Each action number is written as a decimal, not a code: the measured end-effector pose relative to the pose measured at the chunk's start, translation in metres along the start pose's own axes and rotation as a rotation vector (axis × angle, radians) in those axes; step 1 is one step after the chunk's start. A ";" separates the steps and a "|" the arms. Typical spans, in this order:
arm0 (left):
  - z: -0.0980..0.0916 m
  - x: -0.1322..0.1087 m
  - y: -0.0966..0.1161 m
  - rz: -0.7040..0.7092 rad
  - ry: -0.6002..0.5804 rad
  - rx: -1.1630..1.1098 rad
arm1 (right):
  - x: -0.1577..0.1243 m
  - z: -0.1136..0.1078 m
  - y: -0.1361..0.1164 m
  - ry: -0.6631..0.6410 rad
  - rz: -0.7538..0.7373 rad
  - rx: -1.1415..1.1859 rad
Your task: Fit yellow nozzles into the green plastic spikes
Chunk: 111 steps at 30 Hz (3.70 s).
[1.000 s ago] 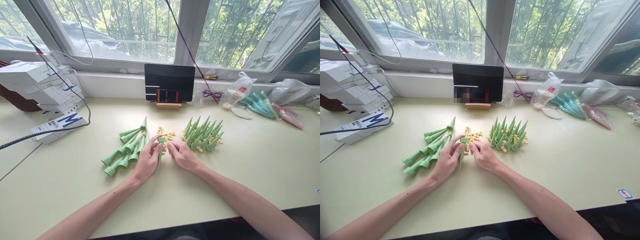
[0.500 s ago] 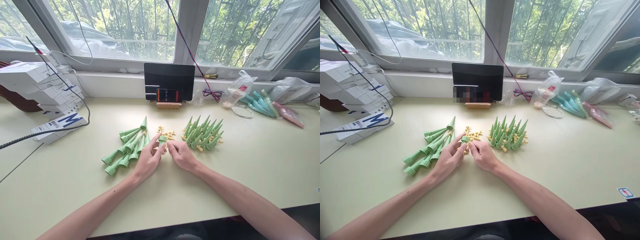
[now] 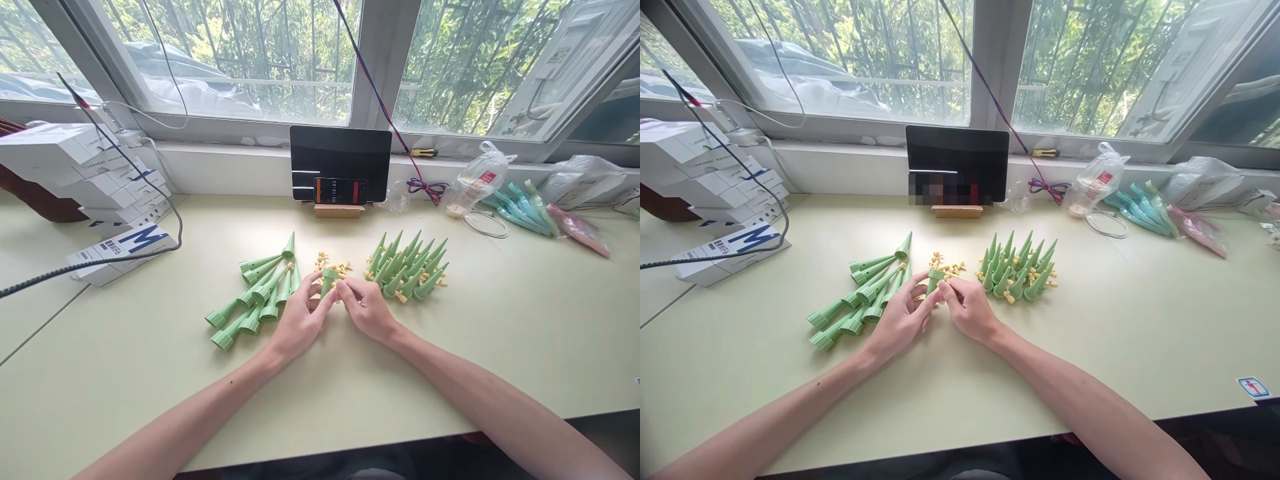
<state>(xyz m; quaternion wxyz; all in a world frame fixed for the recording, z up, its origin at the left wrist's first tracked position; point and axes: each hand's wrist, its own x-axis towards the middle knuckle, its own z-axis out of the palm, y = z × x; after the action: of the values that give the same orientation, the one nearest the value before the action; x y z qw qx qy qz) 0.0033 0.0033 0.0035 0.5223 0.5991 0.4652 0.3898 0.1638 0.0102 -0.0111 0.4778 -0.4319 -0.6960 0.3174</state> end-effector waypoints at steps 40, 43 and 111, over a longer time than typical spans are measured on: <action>-0.004 0.001 -0.002 0.284 0.113 0.470 | 0.000 0.001 0.004 -0.020 -0.155 -0.226; -0.004 0.001 -0.001 0.271 0.109 0.479 | 0.000 0.001 0.005 -0.004 -0.168 -0.248; -0.002 0.000 -0.005 0.072 -0.035 -0.015 | 0.004 0.001 0.008 -0.165 0.328 0.636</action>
<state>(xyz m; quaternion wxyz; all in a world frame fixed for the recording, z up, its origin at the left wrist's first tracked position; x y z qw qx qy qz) 0.0011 0.0042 -0.0012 0.5205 0.6183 0.4312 0.4012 0.1642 0.0170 -0.0164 0.4732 -0.3406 -0.5204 0.6239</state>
